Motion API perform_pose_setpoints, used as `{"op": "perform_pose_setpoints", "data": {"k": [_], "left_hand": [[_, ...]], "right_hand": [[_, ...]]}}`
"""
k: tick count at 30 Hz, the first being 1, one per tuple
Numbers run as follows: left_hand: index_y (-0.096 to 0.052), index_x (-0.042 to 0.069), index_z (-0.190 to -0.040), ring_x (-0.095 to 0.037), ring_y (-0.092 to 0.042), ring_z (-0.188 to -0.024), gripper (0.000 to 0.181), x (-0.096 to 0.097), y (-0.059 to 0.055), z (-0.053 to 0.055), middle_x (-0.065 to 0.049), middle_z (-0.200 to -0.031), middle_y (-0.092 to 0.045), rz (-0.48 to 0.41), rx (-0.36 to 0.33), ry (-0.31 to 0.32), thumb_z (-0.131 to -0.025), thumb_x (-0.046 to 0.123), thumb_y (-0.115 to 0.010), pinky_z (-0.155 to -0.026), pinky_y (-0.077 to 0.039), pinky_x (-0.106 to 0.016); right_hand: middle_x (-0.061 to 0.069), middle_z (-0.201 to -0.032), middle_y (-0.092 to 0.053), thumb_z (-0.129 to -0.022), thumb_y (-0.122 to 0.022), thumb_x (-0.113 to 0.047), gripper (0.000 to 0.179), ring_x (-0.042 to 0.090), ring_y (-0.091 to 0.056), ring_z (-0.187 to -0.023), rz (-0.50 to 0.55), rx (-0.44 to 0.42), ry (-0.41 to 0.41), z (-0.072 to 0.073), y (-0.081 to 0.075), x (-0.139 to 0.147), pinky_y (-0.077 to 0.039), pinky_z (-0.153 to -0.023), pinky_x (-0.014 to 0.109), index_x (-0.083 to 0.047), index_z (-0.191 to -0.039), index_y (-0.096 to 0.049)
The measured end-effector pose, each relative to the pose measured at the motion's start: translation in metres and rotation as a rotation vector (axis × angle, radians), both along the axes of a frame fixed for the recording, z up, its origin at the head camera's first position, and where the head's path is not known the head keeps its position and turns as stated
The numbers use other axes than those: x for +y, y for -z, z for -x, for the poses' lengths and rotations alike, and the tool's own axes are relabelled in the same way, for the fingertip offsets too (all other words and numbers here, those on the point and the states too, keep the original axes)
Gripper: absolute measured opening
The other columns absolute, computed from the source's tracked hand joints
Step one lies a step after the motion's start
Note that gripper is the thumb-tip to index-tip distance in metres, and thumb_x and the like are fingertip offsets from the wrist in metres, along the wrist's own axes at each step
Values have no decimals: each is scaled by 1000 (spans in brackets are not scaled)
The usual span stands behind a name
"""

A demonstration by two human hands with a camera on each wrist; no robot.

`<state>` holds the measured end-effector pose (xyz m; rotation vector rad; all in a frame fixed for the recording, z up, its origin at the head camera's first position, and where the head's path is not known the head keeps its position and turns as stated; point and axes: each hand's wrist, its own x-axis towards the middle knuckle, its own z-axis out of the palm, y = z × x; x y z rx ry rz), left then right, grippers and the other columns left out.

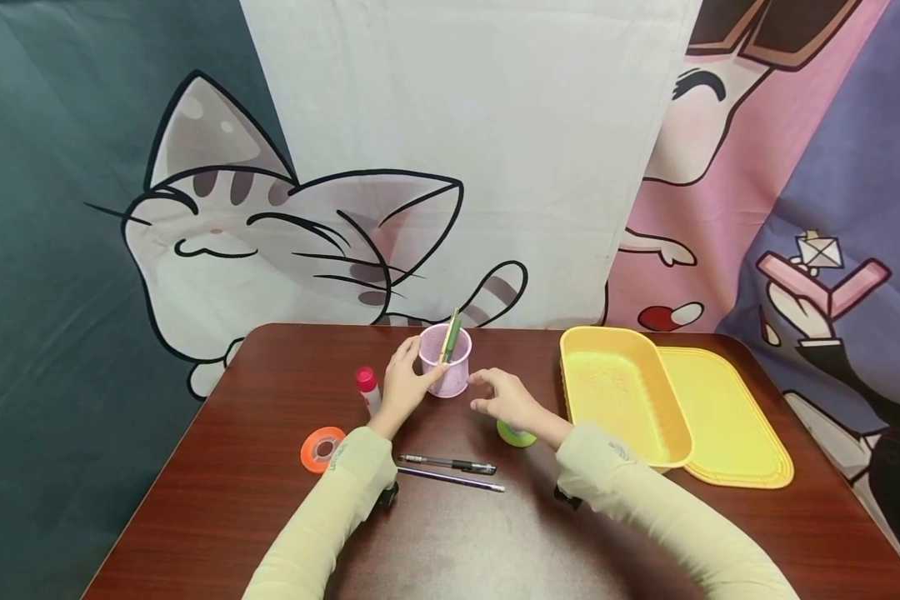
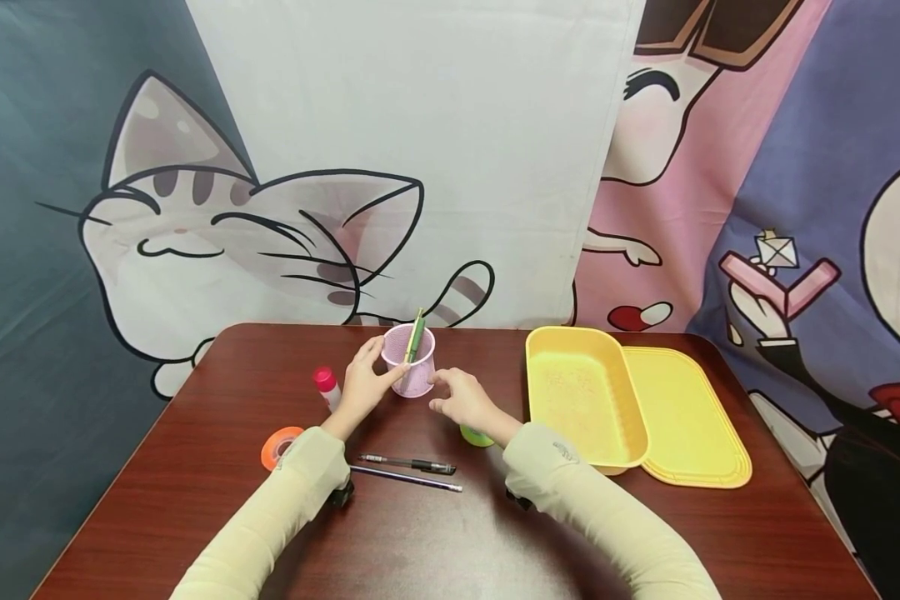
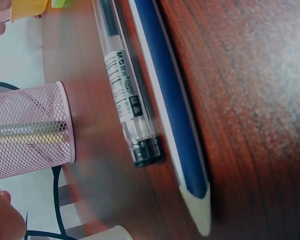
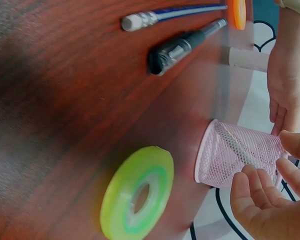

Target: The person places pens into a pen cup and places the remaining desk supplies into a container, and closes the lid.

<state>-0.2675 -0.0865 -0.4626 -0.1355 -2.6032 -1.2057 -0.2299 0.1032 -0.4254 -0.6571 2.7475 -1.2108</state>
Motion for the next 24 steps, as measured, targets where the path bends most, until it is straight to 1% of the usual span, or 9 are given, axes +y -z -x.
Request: {"op": "perform_pose_setpoints", "data": {"k": [3, 7, 14, 19, 21, 24], "left_hand": [[-40, 7, -133, -26, -38, -123, 73, 0, 0, 0, -8, -133, -42, 0, 1, 1, -73, 39, -68, -102, -31, -43], [-41, 5, -132, -26, -38, -123, 74, 0, 0, 1, -9, -133, -43, 0, 8, 0, -73, 39, -68, -102, -31, -42], [-41, 3, -131, -27, -38, -123, 73, 0, 1, 1, -10, -132, -43, -3, 20, 3, -73, 38, -68, -102, -31, -42], [-42, 3, -131, -26, -39, -122, 73, 0, 0, 1, -9, -132, -44, -11, 25, 1, -73, 37, -69, -102, -31, -42], [-42, 4, -131, -27, -39, -122, 72, 0, 0, 0, -10, -131, -44, -10, 25, 1, -73, 37, -69, -102, -32, -42], [-42, 4, -131, -27, -39, -122, 73, 0, 0, 0, -10, -132, -44, -6, 22, 1, -73, 37, -69, -102, -32, -42]], "right_hand": [[15, -101, -60, -73, -66, -3, 32, 29, -55, -84, -9, -8, -23, -2, 6, 1, -46, -73, 34, -1, -104, -60], [18, -101, -60, -73, -66, -4, 31, 31, -55, -87, -25, -24, -48, -3, 17, 2, -45, -75, 37, 0, -104, -59], [10, -96, -62, -72, -68, -9, 30, 20, -56, -85, -129, -40, -61, -10, 25, 3, -46, -72, 34, -5, -101, -61], [9, -93, -62, -70, -68, -6, 29, 18, -56, -82, -146, -47, -127, -14, 31, 3, -45, -69, 31, -3, -98, -61], [8, -88, -62, -70, -68, -5, 28, 15, -55, -78, -149, -54, -153, -15, 33, 4, -45, -67, 27, -3, -97, -60], [6, -79, -60, -70, -67, -3, 27, 11, -52, -71, -122, -90, -194, -17, 35, 5, -44, -62, 22, -1, -96, -60]]}}
